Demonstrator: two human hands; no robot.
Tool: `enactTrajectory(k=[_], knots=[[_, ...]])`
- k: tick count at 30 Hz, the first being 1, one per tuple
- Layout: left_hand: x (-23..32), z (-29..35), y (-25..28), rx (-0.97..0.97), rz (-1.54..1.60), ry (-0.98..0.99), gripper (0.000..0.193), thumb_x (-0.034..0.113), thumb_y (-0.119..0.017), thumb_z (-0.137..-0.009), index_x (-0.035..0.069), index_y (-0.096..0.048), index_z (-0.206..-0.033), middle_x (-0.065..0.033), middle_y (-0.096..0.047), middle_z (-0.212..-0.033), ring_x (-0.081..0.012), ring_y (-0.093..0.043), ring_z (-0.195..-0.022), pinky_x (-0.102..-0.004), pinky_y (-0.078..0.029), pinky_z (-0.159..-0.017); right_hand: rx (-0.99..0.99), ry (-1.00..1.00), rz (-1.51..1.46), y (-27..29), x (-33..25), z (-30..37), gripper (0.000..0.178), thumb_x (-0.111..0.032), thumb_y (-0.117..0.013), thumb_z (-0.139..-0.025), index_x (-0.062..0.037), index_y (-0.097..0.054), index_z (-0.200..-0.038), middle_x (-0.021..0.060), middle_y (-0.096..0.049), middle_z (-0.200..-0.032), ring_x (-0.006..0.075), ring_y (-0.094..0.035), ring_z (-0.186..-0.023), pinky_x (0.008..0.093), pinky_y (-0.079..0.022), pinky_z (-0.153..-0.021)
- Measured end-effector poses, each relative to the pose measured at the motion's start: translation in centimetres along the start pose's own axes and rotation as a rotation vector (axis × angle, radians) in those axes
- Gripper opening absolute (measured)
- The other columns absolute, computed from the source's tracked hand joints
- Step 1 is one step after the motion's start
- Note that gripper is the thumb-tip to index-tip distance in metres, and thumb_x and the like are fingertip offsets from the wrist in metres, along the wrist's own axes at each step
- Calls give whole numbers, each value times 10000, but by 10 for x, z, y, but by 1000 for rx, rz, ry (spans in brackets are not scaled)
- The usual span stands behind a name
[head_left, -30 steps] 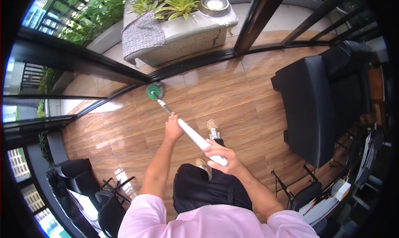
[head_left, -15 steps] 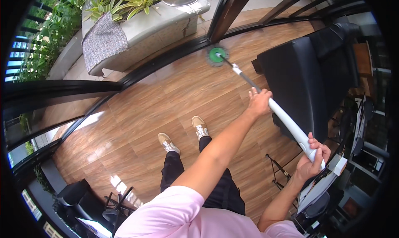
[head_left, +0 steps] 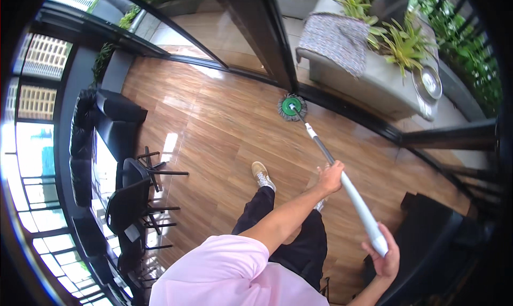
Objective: The person wipes a table and chairs with a cloth and then mops the floor using a spin mop and a bucket of water.
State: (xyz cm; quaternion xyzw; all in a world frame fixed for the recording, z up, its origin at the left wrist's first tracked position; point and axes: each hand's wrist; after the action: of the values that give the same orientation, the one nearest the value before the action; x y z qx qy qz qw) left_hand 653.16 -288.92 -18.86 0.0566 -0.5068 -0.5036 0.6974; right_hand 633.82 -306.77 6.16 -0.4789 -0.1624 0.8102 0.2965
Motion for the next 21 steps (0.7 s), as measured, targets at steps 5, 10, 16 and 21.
enactTrajectory(k=[5,10,16,21], knots=[[-135,5,116,96,-139,204,621,289,-718,-868,162,-444,-1411,-77,-406,-1515,-521,-317,-1407,-776,-267,-1052,-53,-724,685,-122,58,-143,959,-359,-762,-847,-50,-221,-1577,269,-633,-1232,380,-688,-1034,455,-572,-878],[-241,60,221,177,122,126,725,267,-684,-883,90,-348,-1500,-189,-326,-1571,-438,-342,-1428,-684,-274,-1120,-242,-455,1787,-200,103,-259,899,-236,-704,-808,-225,-247,-1582,295,-686,-1009,440,-677,-970,458,-516,-867],[-485,301,283,594,231,643,454,187,-605,-880,-40,-576,-1272,-260,-621,-1236,-409,-579,-1172,-467,-469,-1015,-484,-154,2220,-264,100,-332,838,-218,-681,-766,-250,-354,-1537,258,-694,-845,454,-677,-796,522,-545,-785],[-539,433,279,468,487,1169,394,183,-578,-854,-10,-640,-1192,-252,-667,-1160,-407,-623,-1119,-455,-496,-976,-564,-36,2394,-352,118,-450,825,-204,-664,-767,-271,-363,-1532,233,-680,-806,424,-682,-756,524,-553,-740]])
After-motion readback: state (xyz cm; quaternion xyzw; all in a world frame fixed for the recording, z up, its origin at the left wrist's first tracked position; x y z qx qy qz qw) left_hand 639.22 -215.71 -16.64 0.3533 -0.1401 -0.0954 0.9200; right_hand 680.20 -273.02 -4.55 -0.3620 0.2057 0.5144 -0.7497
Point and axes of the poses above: each hand's wrist, its own z-axis away from the middle knuckle, its own y-axis out of the back of the hand, x = y × z
